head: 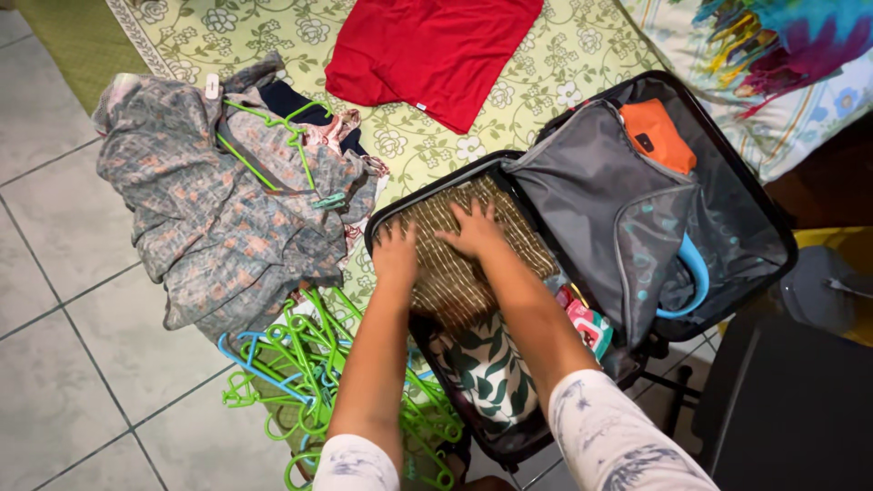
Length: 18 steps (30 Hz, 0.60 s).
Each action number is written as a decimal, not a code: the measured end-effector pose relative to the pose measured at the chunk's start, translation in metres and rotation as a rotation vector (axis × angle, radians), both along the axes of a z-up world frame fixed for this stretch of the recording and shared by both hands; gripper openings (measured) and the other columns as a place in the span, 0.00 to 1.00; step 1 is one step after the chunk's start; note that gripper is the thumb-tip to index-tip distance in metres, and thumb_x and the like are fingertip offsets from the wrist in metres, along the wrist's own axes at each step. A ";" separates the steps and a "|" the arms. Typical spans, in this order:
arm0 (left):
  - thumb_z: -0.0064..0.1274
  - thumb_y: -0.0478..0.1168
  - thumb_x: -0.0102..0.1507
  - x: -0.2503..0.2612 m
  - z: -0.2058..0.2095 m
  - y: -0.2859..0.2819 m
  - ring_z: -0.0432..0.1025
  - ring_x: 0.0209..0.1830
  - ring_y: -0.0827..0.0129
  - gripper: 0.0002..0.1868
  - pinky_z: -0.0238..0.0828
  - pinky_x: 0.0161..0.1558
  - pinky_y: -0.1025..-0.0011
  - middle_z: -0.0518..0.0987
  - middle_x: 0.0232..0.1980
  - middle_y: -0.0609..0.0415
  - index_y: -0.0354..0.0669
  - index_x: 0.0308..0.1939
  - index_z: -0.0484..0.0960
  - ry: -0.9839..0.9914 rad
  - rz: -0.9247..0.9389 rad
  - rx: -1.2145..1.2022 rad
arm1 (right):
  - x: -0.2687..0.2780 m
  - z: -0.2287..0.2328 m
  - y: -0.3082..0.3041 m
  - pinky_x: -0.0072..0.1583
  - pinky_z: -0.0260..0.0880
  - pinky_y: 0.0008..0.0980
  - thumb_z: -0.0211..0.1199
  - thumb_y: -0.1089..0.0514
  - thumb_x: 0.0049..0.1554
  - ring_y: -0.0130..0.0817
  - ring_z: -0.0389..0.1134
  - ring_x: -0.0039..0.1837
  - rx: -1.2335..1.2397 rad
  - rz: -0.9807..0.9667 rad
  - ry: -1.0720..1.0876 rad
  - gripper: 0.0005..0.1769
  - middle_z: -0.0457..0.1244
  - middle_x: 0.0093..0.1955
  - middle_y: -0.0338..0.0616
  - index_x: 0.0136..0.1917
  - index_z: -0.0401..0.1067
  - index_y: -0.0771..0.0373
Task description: The person folds several garments by hand and places them into an open suitcase. Items include a brown patterned cloth, a dark patterned shirt, a red and white patterned cloth, a dark blue shirt, a beige shirt, and a white shirt. The person uses a black folding board to assist with folding.
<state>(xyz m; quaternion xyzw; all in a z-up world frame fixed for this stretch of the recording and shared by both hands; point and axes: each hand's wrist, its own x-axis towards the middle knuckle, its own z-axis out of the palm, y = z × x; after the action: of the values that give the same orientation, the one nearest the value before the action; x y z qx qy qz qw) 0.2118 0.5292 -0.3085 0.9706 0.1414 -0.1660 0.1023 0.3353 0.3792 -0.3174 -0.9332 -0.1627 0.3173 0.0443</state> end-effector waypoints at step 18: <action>0.56 0.51 0.61 -0.117 0.050 -0.001 0.53 0.79 0.44 0.37 0.38 0.72 0.32 0.60 0.78 0.37 0.40 0.71 0.68 -0.655 0.130 -0.196 | -0.189 0.036 0.019 0.71 0.49 0.65 0.56 0.45 0.62 0.61 0.52 0.76 0.527 -0.131 -0.642 0.29 0.56 0.76 0.58 0.71 0.66 0.61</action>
<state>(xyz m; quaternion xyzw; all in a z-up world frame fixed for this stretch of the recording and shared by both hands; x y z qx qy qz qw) 0.0952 0.5282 -0.2585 0.9469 0.1461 0.1482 0.2453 0.1460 0.3980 -0.2815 -0.9499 -0.1842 -0.0455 0.2484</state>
